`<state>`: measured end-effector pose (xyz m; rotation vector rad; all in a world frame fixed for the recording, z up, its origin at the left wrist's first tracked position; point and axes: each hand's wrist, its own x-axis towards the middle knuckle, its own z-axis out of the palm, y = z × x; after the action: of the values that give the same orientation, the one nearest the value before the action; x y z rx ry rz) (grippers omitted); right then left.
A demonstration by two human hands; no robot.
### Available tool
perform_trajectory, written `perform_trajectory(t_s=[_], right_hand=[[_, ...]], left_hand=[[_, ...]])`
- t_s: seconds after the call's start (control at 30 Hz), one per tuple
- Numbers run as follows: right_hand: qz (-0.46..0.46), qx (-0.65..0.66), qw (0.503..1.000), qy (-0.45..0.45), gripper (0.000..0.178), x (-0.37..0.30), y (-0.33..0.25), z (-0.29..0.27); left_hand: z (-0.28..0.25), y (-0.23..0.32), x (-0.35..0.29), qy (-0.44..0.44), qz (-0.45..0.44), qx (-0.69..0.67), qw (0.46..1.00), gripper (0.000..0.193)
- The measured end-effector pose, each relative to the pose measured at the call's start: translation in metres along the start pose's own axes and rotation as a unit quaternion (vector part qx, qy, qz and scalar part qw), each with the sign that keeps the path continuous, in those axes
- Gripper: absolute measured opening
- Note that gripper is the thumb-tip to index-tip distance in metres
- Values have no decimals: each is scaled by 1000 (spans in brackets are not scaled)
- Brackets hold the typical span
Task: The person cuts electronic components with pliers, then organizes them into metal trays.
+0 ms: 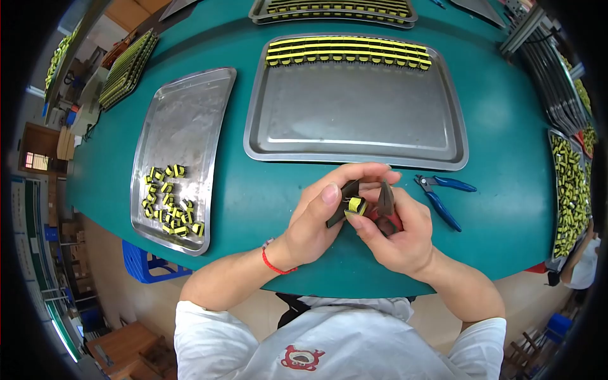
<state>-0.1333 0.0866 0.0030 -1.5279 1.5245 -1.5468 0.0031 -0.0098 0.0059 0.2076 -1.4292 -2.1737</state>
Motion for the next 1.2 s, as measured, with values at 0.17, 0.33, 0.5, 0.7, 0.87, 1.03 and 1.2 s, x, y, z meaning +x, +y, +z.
perform_trajectory(t_s=[0.17,0.33,0.5,0.7,0.87,1.03,1.2], right_hand=[[-4,-34,999,-31,27,-4,-2,-3],[-37,-50,998,-33,28,-2,4,-2],[95,118,987,-59,31,4,-1,-7],[91,178,980,-9,25,9,0,-10],[102,119,987,-21,16,5,5,-12],[89,157,984,-13,9,5,3,-9],[30,51,998,5,11,8,4,-5]], left_hand=[[3,-7,-3,37,-6,26,999,70],[11,-3,-1,78,-57,24,995,63],[-11,-12,0,60,-127,-283,949,56],[-2,4,5,167,-152,-261,939,43],[-2,6,6,189,-163,-208,946,44],[0,13,5,194,-178,-210,942,46],[0,12,3,205,-172,-196,943,48]])
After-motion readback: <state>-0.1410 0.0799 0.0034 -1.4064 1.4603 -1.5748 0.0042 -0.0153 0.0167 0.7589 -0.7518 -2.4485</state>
